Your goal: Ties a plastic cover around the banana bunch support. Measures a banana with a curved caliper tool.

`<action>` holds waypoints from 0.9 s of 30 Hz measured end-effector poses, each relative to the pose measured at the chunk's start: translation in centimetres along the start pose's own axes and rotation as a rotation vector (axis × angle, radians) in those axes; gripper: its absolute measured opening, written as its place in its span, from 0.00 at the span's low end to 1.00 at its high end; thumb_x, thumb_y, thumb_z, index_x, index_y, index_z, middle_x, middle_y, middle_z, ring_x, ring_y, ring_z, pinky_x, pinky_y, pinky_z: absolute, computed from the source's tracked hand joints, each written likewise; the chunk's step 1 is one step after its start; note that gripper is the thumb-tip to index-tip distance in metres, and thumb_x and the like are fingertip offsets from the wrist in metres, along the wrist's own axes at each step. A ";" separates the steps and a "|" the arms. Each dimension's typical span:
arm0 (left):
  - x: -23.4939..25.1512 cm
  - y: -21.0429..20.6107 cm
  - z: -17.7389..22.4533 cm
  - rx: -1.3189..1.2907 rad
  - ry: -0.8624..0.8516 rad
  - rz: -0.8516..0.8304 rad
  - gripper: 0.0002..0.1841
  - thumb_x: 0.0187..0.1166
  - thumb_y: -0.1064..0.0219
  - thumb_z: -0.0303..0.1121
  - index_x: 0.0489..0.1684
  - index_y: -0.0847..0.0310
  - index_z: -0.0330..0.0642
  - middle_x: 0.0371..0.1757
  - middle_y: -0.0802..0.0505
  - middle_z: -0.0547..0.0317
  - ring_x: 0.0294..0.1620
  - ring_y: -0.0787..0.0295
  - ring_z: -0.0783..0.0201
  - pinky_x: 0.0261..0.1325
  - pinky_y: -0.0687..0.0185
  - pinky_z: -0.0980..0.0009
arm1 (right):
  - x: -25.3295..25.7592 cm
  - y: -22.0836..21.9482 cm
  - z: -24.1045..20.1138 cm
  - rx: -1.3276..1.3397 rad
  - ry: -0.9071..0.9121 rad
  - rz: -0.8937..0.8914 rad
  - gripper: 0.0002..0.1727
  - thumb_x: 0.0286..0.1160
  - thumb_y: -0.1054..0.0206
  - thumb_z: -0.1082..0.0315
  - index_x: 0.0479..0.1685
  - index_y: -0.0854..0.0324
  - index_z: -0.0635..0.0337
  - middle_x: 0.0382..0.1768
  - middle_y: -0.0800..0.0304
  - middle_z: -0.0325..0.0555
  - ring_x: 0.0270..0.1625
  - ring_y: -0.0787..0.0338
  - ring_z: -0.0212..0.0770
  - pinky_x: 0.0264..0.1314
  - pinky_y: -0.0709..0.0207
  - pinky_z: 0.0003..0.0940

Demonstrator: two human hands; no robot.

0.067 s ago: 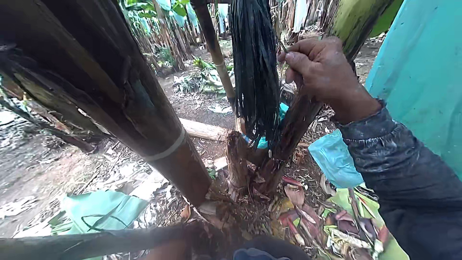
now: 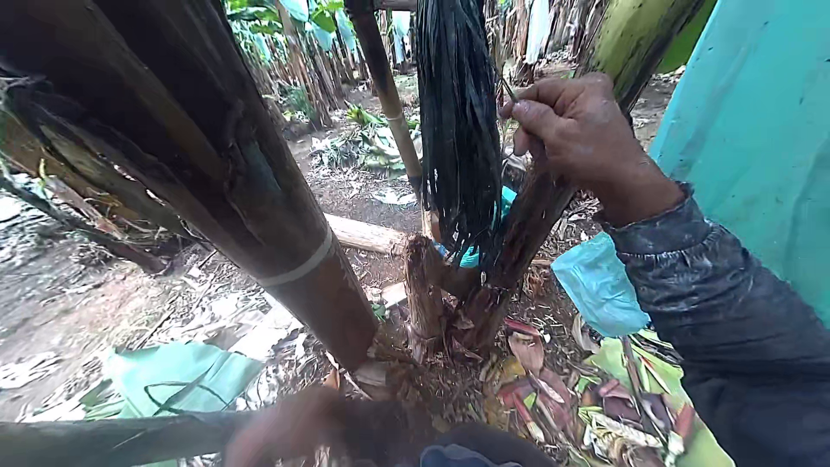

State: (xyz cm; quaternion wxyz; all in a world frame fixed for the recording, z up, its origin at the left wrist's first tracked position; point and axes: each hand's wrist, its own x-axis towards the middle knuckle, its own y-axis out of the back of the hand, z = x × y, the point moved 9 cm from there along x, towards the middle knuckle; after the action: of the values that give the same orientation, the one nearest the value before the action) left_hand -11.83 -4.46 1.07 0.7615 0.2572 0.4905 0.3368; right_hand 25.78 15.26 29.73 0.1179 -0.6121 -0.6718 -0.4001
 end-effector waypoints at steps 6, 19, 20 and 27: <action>-8.0 17.5 13.6 -0.060 -0.674 1.032 0.22 0.84 0.40 0.49 0.70 0.22 0.49 0.43 0.07 0.69 0.33 0.12 0.76 0.35 0.11 0.71 | -2.4 0.5 -2.6 -0.089 0.038 -0.015 0.16 0.91 0.43 0.62 0.48 0.11 0.61 0.21 0.13 0.36 0.17 0.20 0.29 0.21 0.23 0.27; -10.3 16.5 16.0 0.474 -0.383 0.922 0.28 0.85 0.44 0.49 0.86 0.28 0.62 0.37 0.06 0.53 0.29 0.09 0.52 0.32 0.14 0.41 | -5.9 5.9 -3.0 0.043 -0.097 0.007 0.12 0.88 0.40 0.66 0.42 0.12 0.57 0.16 0.24 0.26 0.16 0.31 0.23 0.20 0.34 0.20; -9.8 14.3 13.6 0.461 -0.343 0.835 0.27 0.83 0.42 0.49 0.84 0.25 0.64 0.34 0.07 0.56 0.27 0.11 0.53 0.29 0.16 0.42 | -7.0 6.8 -2.6 0.112 -0.120 0.051 0.12 0.89 0.41 0.65 0.44 0.12 0.57 0.18 0.23 0.26 0.17 0.30 0.22 0.21 0.33 0.18; -3.0 -10.9 1.9 0.300 0.097 -0.371 0.18 0.86 0.36 0.46 0.64 0.13 0.48 0.48 0.05 0.43 0.49 0.07 0.42 0.57 0.15 0.36 | -19.5 7.3 2.5 0.441 -0.190 0.240 0.16 0.93 0.54 0.63 0.53 0.19 0.57 0.21 0.22 0.28 0.19 0.25 0.26 0.25 0.24 0.23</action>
State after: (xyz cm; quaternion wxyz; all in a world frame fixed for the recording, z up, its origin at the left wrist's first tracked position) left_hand -8.12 -13.86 -4.28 0.7392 0.2567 0.6097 0.1265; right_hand 37.62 2.28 18.31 0.2314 -0.6816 -0.6735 -0.1682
